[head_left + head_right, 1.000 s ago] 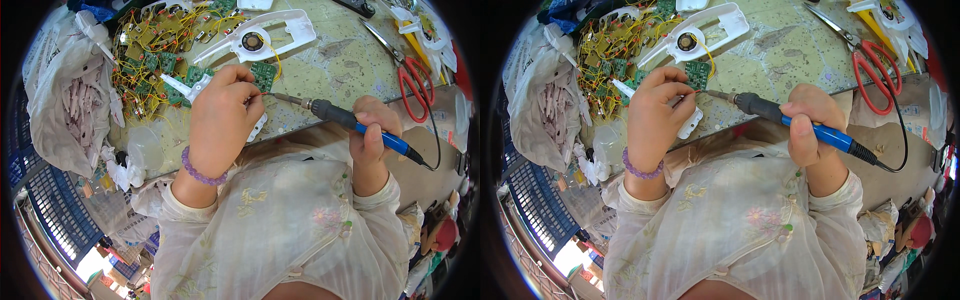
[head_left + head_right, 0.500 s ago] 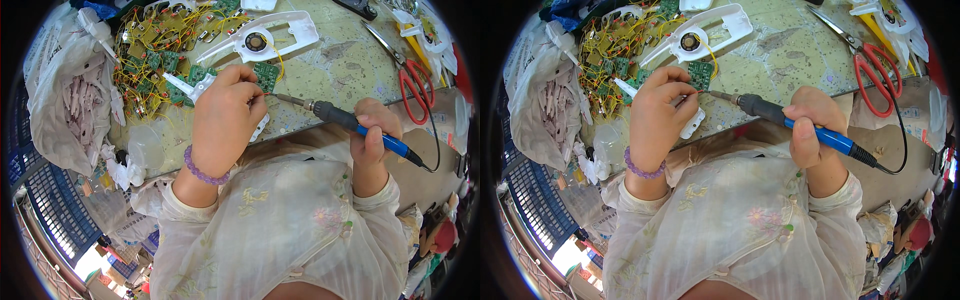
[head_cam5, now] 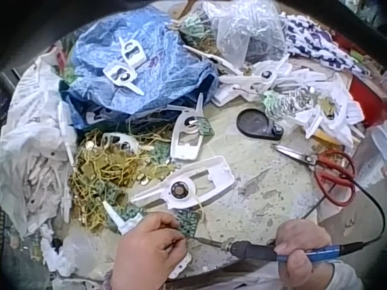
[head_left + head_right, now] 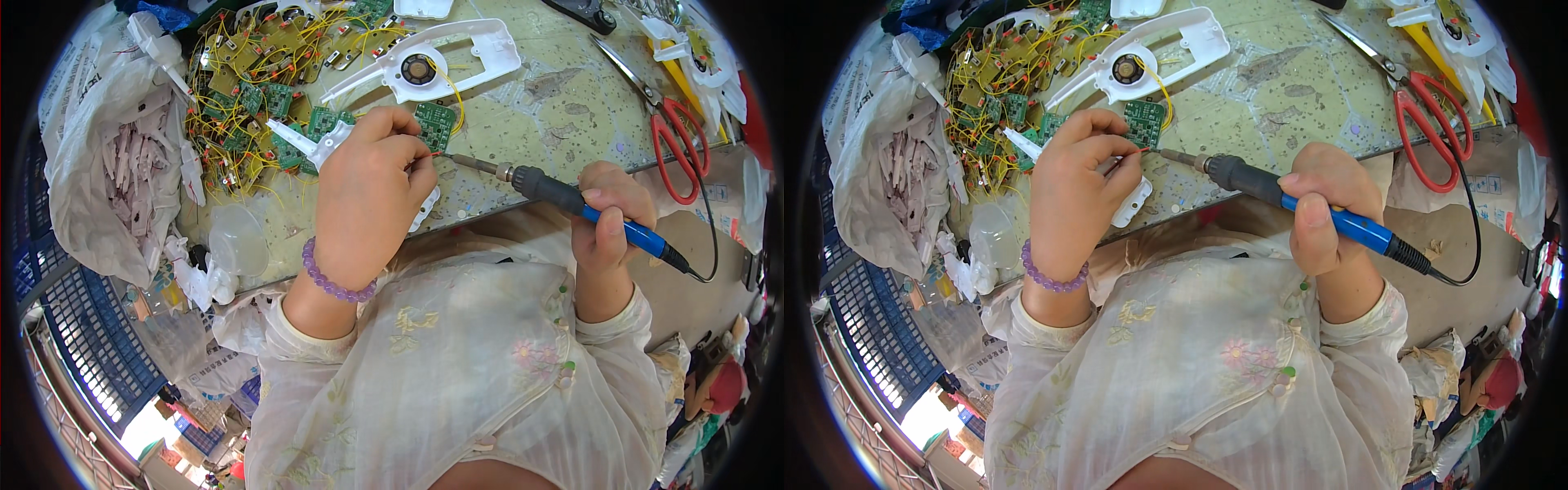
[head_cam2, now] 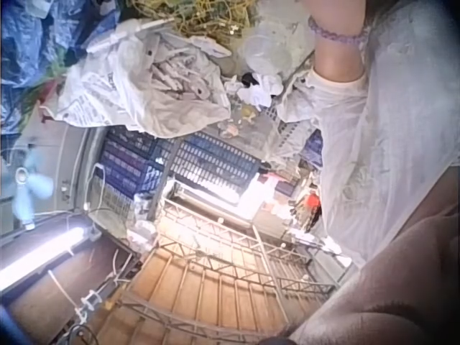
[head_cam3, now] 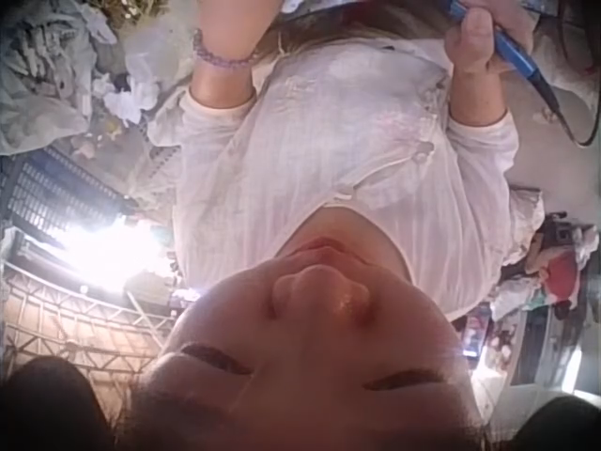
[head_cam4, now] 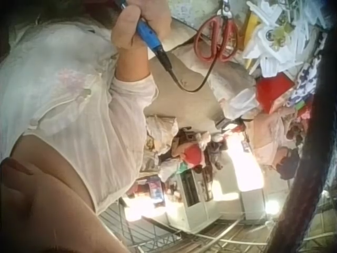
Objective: Soldering wires onto a circuit board and assembling it into a plastic toy housing.
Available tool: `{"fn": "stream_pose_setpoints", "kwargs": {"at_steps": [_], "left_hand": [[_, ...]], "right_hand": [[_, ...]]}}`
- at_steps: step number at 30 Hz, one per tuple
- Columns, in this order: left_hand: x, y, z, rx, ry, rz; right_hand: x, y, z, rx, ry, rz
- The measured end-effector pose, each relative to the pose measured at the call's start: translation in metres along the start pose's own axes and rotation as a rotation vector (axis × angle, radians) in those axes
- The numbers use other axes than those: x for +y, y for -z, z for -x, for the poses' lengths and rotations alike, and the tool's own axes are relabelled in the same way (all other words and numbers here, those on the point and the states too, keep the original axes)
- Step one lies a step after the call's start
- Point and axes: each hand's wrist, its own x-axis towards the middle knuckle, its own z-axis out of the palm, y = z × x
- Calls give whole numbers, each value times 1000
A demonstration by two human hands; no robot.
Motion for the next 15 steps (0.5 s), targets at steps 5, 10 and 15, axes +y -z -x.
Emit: {"fn": "stream_pose_setpoints", "kwargs": {"at_steps": [5,10,15], "left_hand": [[1,0,0,2,-1,-8],[1,0,0,7,9,-9],[0,-1,1,9,5,-15]], "right_hand": [[1,1,-1,-20,20,22],[2,1,-1,-23,56,31],[3,2,0,-23,65,32]]}}
